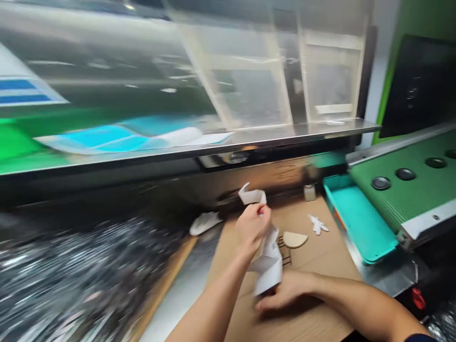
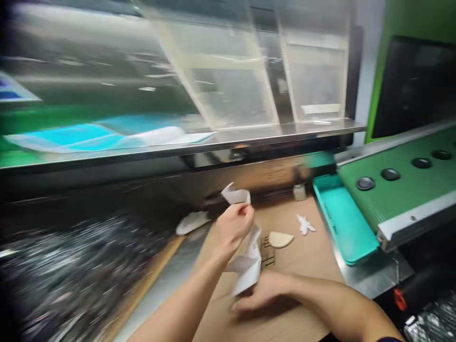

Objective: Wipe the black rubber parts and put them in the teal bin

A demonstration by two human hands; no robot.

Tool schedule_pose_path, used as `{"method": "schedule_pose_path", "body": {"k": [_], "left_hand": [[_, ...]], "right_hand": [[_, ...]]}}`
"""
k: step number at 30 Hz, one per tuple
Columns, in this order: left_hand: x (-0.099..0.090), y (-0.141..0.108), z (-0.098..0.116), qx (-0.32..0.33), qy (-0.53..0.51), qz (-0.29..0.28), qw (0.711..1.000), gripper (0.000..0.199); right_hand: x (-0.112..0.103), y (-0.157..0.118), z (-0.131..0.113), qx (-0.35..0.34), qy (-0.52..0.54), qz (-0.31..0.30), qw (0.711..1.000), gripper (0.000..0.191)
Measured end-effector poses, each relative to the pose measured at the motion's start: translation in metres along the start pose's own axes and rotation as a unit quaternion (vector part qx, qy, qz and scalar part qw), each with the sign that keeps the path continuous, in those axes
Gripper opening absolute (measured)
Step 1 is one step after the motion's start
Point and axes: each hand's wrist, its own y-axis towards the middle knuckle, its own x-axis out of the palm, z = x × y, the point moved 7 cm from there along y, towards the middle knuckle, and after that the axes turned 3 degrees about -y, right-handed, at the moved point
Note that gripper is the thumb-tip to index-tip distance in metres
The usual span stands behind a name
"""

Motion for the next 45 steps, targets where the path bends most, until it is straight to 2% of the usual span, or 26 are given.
{"method": "schedule_pose_path", "body": {"k": [2,4,6,7,8,10,12,13,14,17,20,24,26,28,30,32,38,40,42,44,45], "left_hand": [[0.036,-0.017,-0.017,0.007,0.047,-0.093,0.995,0.021],[0.063,-0.038,-0.026,0.004,0.038,-0.177,0.984,0.022],[0.076,-0.057,-0.028,-0.031,-0.020,-0.223,0.974,0.025],[0.077,-0.065,-0.029,-0.058,-0.057,-0.234,0.969,0.029],[0.075,-0.071,-0.029,-0.087,-0.098,-0.242,0.961,0.033],[0.068,-0.081,-0.029,-0.128,-0.181,-0.256,0.941,0.038],[0.058,-0.091,-0.028,-0.120,-0.239,-0.278,0.922,0.041],[0.051,-0.097,-0.028,-0.097,-0.246,-0.291,0.919,0.041],[0.045,-0.104,-0.028,-0.068,-0.233,-0.304,0.921,0.040],[0.032,-0.131,-0.035,0.005,-0.105,-0.342,0.934,0.042],[0.023,-0.153,-0.047,0.010,-0.019,-0.367,0.930,0.049],[0.010,-0.164,-0.055,0.008,-0.051,-0.408,0.912,0.060],[0.004,-0.163,-0.055,0.007,-0.055,-0.419,0.906,0.062],[0.001,-0.161,-0.051,0.012,-0.039,-0.424,0.905,0.056],[-0.001,-0.164,-0.042,0.030,-0.023,-0.422,0.906,0.051],[-0.003,-0.173,-0.031,0.054,-0.009,-0.422,0.905,0.052],[-0.030,-0.211,-0.013,0.093,0.037,-0.439,0.893,0.059],[-0.041,-0.211,-0.011,0.084,0.024,-0.433,0.897,0.059],[-0.046,-0.203,-0.008,0.066,0.012,-0.428,0.901,0.069],[-0.045,-0.192,-0.006,0.044,0.016,-0.440,0.897,0.076],[-0.042,-0.187,-0.005,0.034,0.023,-0.455,0.890,0.073]], "right_hand": [[-0.002,-0.003,0.004,-0.002,-0.071,-0.072,0.995,0.040],[-0.010,-0.012,0.006,0.006,-0.072,-0.139,0.988,0.039],[-0.023,-0.022,0.001,-0.013,-0.026,-0.165,0.986,0.026],[-0.034,-0.024,-0.002,-0.022,-0.003,-0.142,0.990,0.023],[-0.049,-0.025,-0.003,-0.023,0.009,-0.089,0.996,0.025],[-0.087,-0.027,0.003,0.003,-0.015,0.098,0.995,0.034],[-0.118,-0.036,0.010,0.030,-0.100,0.279,0.955,0.034],[-0.124,-0.039,0.012,0.028,-0.154,0.323,0.933,0.031],[-0.125,-0.039,0.014,0.023,-0.209,0.336,0.918,0.033],[-0.113,-0.032,0.028,0.039,-0.332,0.278,0.900,0.040],[-0.110,-0.031,0.043,0.082,-0.368,0.241,0.894,0.042],[-0.126,-0.038,0.048,0.128,-0.395,0.282,0.865,0.038],[-0.128,-0.039,0.043,0.117,-0.408,0.298,0.855,0.039],[-0.116,-0.032,0.034,0.058,-0.411,0.260,0.872,0.045],[-0.098,-0.023,0.029,0.010,-0.405,0.190,0.894,0.050],[-0.087,-0.018,0.028,0.013,-0.401,0.151,0.904,0.046],[-0.093,-0.019,0.037,0.065,-0.401,0.156,0.900,0.043],[-0.095,-0.020,0.040,0.065,-0.395,0.155,0.903,0.043],[-0.095,-0.020,0.042,0.065,-0.388,0.154,0.906,0.042],[-0.095,-0.020,0.044,0.067,-0.384,0.154,0.908,0.042],[-0.095,-0.020,0.044,0.068,-0.385,0.154,0.907,0.042]]}}
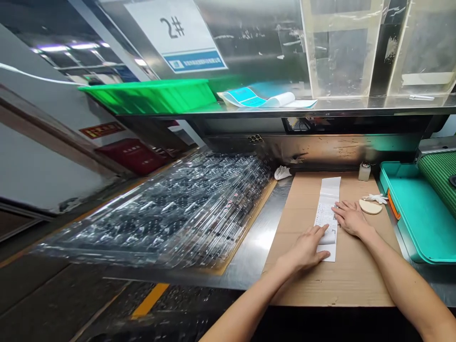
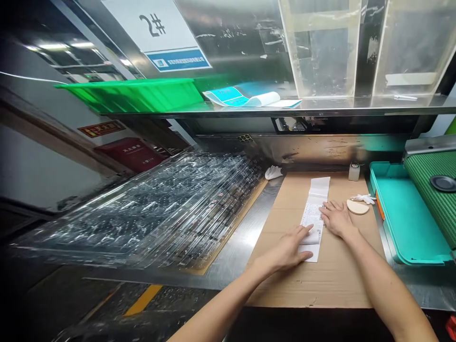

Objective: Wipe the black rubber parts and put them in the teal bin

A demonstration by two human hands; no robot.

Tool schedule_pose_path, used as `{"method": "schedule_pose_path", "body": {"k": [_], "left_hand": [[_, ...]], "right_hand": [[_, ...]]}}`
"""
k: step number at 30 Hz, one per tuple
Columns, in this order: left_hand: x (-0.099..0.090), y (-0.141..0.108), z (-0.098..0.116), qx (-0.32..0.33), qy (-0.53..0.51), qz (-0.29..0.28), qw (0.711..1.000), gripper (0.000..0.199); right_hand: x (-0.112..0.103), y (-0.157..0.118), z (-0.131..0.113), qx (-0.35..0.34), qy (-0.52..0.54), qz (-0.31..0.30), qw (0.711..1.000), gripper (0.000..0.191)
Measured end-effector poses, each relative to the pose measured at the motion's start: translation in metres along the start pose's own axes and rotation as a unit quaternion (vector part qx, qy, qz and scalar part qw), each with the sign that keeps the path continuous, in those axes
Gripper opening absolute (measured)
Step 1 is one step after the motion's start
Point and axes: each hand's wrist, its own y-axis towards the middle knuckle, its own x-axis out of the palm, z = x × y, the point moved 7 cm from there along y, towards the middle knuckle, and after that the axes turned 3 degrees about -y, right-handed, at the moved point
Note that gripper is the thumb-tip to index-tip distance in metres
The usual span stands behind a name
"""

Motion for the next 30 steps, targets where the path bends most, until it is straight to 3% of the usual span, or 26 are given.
{"method": "schedule_pose_path", "body": {"k": [3,5,9,12,16,21,25,30], "left_hand": [[-0.006,0.012,0.005,-0.006,0.013,-0.032,0.999,0.038],[-0.013,0.011,0.013,0.023,0.025,-0.007,0.999,0.021],[-0.016,-0.018,0.029,0.082,0.053,0.031,0.995,0.024],[0.000,-0.049,0.037,0.090,0.122,0.037,0.988,0.024],[0.028,-0.078,0.055,0.143,0.150,0.091,0.974,0.021],[0.042,-0.082,0.076,0.119,0.145,0.125,0.974,0.022],[0.045,-0.079,0.094,0.156,0.198,0.188,0.949,0.019],[0.078,-0.082,0.084,0.194,0.255,0.291,0.901,0.023]], "right_hand": [[0.001,0.000,0.000,0.001,-0.008,0.001,1.000,0.043],[0.000,-0.001,0.001,0.005,-0.011,0.002,1.000,0.043],[-0.001,0.000,0.010,0.034,-0.017,0.003,0.999,0.047],[-0.003,0.001,0.019,0.064,-0.023,0.014,0.998,0.050],[-0.004,0.003,0.024,0.072,-0.024,0.019,0.997,0.047],[-0.013,-0.005,0.005,0.051,-0.038,0.047,0.997,0.047],[-0.005,-0.015,-0.026,0.007,-0.031,0.025,0.999,0.055],[0.015,-0.012,-0.027,0.019,-0.054,-0.027,0.998,0.060]]}}
